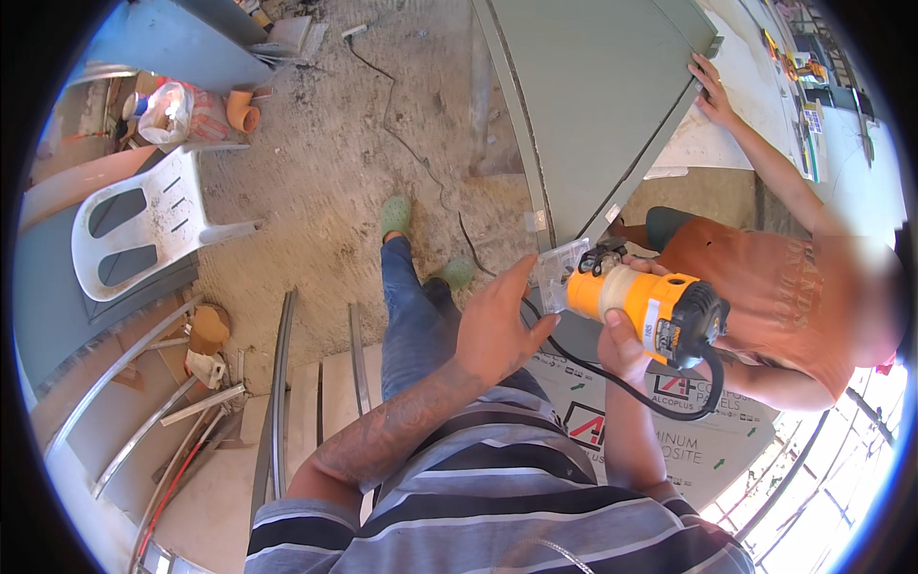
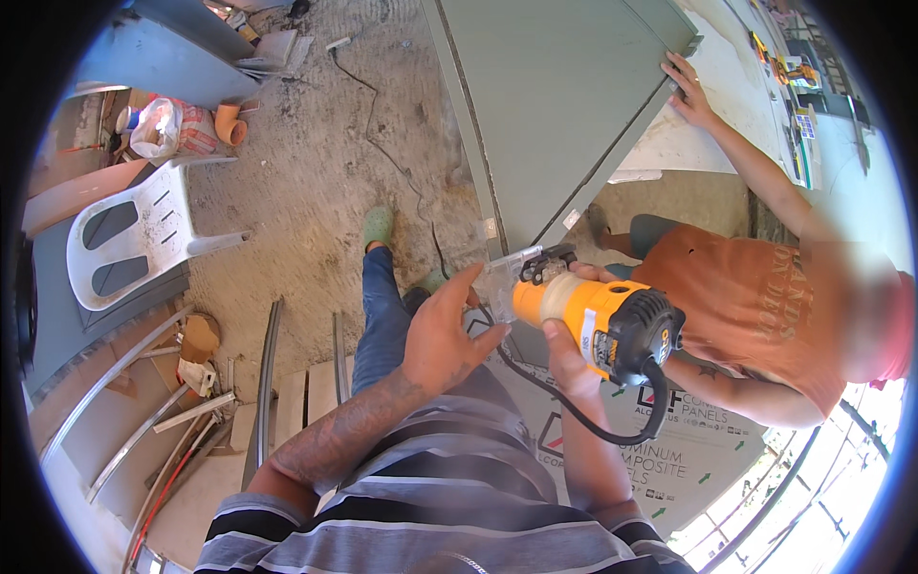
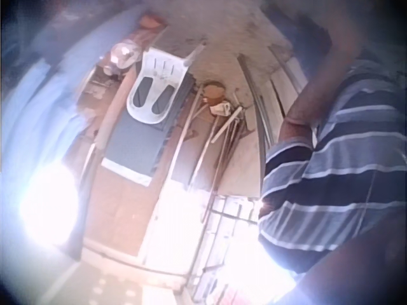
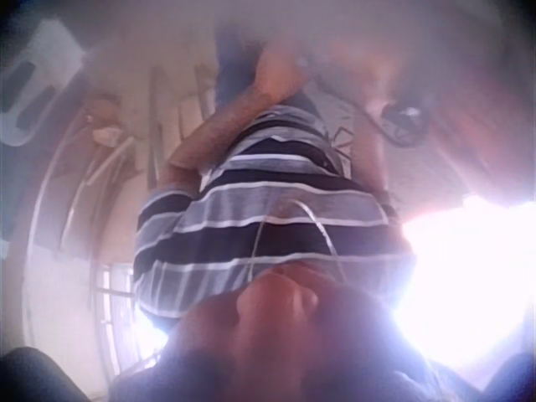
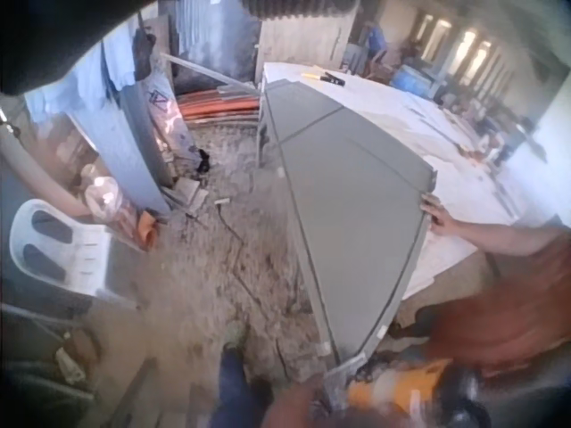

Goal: The person uses a handheld electric router to cut a curved edge on a large gray panel while a coworker holds it steady. After cutting, the person and coworker align and press together multiple cut panel sections on a workbench.

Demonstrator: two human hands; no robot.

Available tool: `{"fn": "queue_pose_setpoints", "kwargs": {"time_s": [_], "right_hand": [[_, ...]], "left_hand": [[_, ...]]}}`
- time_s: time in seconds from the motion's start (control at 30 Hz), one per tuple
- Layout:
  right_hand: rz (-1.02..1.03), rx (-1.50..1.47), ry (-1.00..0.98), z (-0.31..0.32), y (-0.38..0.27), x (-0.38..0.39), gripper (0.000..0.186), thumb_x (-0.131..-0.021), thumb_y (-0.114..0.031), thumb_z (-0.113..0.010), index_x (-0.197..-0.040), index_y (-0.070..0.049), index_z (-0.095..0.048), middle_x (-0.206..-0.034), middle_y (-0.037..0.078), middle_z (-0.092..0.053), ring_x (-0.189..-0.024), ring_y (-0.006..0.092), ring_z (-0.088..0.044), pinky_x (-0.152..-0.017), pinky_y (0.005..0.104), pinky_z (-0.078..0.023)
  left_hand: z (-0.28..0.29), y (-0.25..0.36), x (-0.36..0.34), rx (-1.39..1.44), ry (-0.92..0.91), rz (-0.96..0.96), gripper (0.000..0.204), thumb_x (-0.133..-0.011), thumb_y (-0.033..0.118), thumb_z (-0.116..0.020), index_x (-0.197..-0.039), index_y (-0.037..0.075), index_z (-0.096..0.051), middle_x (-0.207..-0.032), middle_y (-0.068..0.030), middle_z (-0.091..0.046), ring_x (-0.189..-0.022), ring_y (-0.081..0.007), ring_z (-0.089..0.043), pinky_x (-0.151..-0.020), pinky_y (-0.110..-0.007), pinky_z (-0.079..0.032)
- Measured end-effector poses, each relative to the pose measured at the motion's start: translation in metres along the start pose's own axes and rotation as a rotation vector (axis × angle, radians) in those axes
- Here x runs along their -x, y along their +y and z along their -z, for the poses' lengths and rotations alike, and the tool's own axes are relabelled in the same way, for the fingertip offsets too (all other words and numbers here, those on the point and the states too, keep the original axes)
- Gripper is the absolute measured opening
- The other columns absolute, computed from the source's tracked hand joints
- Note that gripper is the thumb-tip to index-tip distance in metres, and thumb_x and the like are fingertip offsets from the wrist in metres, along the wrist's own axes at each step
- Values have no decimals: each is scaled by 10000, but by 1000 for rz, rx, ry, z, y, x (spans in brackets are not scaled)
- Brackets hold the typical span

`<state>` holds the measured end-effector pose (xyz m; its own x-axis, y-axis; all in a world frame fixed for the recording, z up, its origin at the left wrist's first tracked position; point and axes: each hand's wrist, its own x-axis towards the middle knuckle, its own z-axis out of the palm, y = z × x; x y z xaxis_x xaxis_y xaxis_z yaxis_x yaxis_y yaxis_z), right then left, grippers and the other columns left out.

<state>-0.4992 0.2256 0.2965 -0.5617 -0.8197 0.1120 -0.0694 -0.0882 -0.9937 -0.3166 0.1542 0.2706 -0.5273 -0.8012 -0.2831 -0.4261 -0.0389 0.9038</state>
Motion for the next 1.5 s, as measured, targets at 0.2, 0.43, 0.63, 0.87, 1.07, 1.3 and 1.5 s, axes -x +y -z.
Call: {"fn": "queue_pose_setpoints", "kwargs": {"time_s": [0.2,0.43,0.63,0.87,1.07,1.3,1.5], "right_hand": [[-61,-89,14,-3,6,-7,773,-787,-148,-881,-1455,-83,-498,-1381,91,-583,-1359,298,-520,-1200,525,-401],[-26,-57,-5,-4,11,-7,803,-801,-168,-879,-1489,-88,-473,-1410,102,-583,-1371,307,-517,-1211,521,-394],[-4,2,-15,0,9,-6,819,-801,-209,-875,-1496,-76,-461,-1420,118,-573,-1406,333,-507,-1230,531,-379],[-6,50,10,-12,8,-2,881,-766,-263,-880,-1503,-75,-434,-1379,112,-563,-1369,331,-502,-1222,527,-370],[-18,96,-20,-3,5,1,892,-775,-222,-885,-1529,-105,-425,-1394,93,-570,-1364,319,-508,-1215,525,-385],[15,197,-85,-2,4,0,920,-816,-322,-974,-1511,-100,-413,-1421,139,-564,-1387,358,-527,-1227,535,-390],[6,414,-54,-10,-3,1,1033,-800,-460,-960,-1519,-38,-351,-1404,152,-563,-1376,362,-534,-1213,548,-406]], "left_hand": [[0,-9,-7,26,20,-15,879,-777,228,-926,-1543,43,-537,-997,-128,-653,-888,-290,-661,-786,-410,-562],[4,-17,-9,22,-14,-30,896,-779,248,-927,-1561,53,-534,-966,-133,-649,-887,-295,-659,-798,-421,-557],[2,-25,-11,-2,-2,-83,907,-781,260,-924,-1572,64,-526,-959,-142,-654,-871,-311,-662,-791,-437,-547],[3,-32,-15,0,-22,-101,900,-763,249,-932,-1552,44,-552,-913,-114,-683,-844,-304,-680,-784,-419,-552],[7,-32,-20,-35,-27,-139,891,-742,239,-945,-1526,24,-580,-895,-102,-686,-821,-287,-679,-772,-399,-549],[13,-40,-26,10,-24,-181,893,-726,231,-947,-1515,19,-588,-851,-90,-638,-783,-276,-645,-741,-403,-530],[14,-45,-31,10,0,-201,901,-717,215,-943,-1518,14,-583,-825,-89,-584,-758,-276,-620,-728,-406,-523]]}}
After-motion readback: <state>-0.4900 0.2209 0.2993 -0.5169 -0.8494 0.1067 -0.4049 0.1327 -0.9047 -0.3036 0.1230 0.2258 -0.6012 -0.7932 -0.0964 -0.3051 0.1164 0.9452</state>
